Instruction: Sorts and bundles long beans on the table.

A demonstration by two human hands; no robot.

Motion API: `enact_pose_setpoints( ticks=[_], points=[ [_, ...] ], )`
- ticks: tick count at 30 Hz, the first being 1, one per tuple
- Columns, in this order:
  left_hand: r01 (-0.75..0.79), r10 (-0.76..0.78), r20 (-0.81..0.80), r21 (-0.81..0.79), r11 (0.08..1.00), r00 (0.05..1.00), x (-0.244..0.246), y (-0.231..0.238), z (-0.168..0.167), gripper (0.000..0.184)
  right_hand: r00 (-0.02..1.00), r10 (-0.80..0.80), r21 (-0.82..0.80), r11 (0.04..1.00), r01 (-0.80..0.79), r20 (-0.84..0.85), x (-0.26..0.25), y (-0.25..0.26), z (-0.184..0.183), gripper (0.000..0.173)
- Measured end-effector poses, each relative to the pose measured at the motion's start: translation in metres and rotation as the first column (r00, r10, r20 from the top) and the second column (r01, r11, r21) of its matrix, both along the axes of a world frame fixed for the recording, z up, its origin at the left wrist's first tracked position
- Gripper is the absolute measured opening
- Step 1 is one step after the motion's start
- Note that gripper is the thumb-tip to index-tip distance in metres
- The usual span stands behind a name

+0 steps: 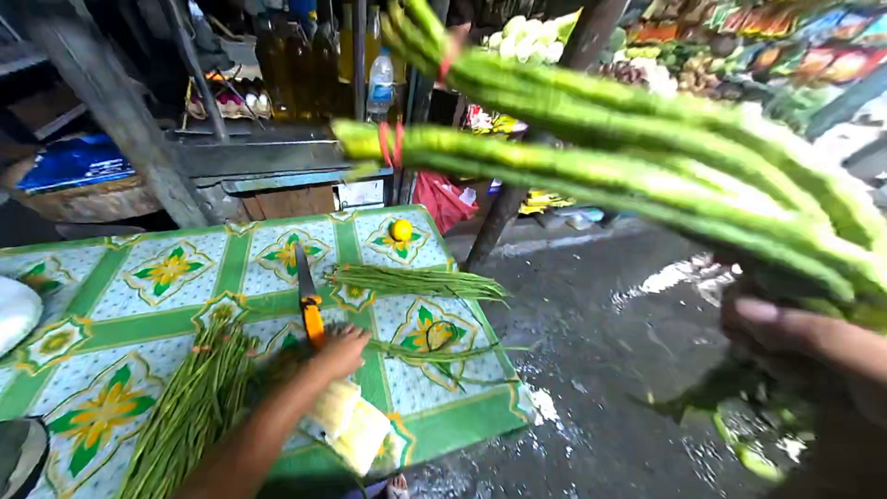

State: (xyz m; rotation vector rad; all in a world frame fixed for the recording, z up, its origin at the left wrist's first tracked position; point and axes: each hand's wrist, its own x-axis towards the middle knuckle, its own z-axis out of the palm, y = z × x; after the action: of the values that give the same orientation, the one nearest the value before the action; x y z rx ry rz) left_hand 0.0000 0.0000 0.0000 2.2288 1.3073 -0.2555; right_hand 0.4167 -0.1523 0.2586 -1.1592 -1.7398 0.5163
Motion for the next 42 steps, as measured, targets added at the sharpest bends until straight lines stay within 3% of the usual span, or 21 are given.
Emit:
enact_pose_setpoints(
  ticks=[2, 5, 8, 13, 16, 18, 21, 24, 25, 27, 29, 33, 36, 39, 42],
  points=[
    [-0.016, 0.024, -0.128, 0.061, 0.998, 0.992, 0.004, 0.006, -0.033, 0.050, 0.996, -0.084, -0.014, 0.996, 0.084, 0.007, 0.006, -0.008, 0.002, 0.032],
    [0.092, -0.077, -0.181, 0.080, 0.993, 0.981, 0.019, 0.010, -0.025, 0.039, 0.987, -0.141, -0.096, 0.986, 0.134, -0.077, 0.031, -0.017, -0.010, 0.028],
    [0.193, -0.189, -0.097, 0.033, 0.981, 0.977, 0.061, 0.013, 0.044, 0.041, 0.979, -0.138, -0.098, 0.987, 0.124, -0.151, 0.076, -0.023, -0.030, 0.026],
    [0.332, -0.347, 0.205, 0.102, 0.938, 0.915, 0.179, 0.023, 0.172, 0.043, 0.975, -0.110, -0.055, 0.993, 0.102, -0.193, 0.090, -0.030, -0.020, 0.024],
    [0.409, -0.406, 0.450, 0.097, 0.907, 0.795, 0.236, 0.033, 0.212, 0.049, 0.972, -0.086, -0.063, 0.995, 0.073, -0.220, 0.097, -0.034, -0.017, 0.018],
    [0.402, -0.468, 0.512, 0.242, 0.883, 0.720, 0.259, 0.037, 0.232, 0.039, 0.967, -0.102, -0.045, 0.995, 0.094, -0.235, 0.104, -0.041, -0.019, 0.027],
    [0.261, -0.554, 0.556, 0.519, 0.814, 0.620, 0.268, 0.057, 0.247, 0.028, 0.970, -0.183, 0.002, 0.983, 0.185, -0.159, 0.076, -0.045, -0.007, 0.036],
    [0.122, -0.671, 0.637, 0.684, 0.719, 0.380, 0.256, 0.108, 0.224, 0.030, 0.994, -0.106, 0.076, 0.991, 0.108, -0.029, 0.038, -0.028, -0.009, 0.032],
    [0.099, -0.669, 0.628, 0.696, 0.711, 0.397, 0.248, 0.120, 0.222, 0.032, 0.999, -0.043, 0.079, 0.996, 0.044, -0.007, 0.033, -0.019, -0.017, 0.030],
    [0.086, -0.476, 0.560, 0.583, 0.808, 0.678, 0.229, 0.110, 0.245, 0.035, 0.998, 0.067, 0.044, 0.997, -0.068, 0.008, 0.027, -0.004, -0.035, 0.026],
    [0.115, -0.371, 0.448, 0.502, 0.857, 0.813, 0.210, 0.122, 0.227, 0.037, 0.990, 0.138, 0.000, 0.990, -0.138, 0.022, 0.026, 0.008, -0.051, 0.026],
    [0.227, -0.314, 0.182, 0.383, 0.895, 0.932, 0.138, 0.167, 0.112, 0.037, 0.974, 0.225, -0.050, 0.973, -0.224, 0.015, 0.024, 0.039, -0.073, 0.024],
    [0.072, -0.100, 0.108, 0.234, 0.970, 0.989, 0.075, 0.164, 0.038, 0.036, 0.965, 0.262, -0.081, 0.962, -0.261, -0.001, 0.015, 0.070, -0.080, 0.026],
    [-0.079, 0.069, 0.060, 0.185, 0.980, 0.996, 0.043, 0.139, 0.014, 0.045, 0.953, 0.303, -0.120, 0.946, -0.301, -0.003, -0.003, 0.108, -0.079, 0.025],
    [-0.266, 0.181, 0.306, 0.263, 0.927, 0.935, 0.026, 0.127, 0.014, 0.053, 0.947, 0.312, -0.118, 0.946, -0.301, 0.082, -0.028, 0.148, -0.075, 0.027]
  ],
)
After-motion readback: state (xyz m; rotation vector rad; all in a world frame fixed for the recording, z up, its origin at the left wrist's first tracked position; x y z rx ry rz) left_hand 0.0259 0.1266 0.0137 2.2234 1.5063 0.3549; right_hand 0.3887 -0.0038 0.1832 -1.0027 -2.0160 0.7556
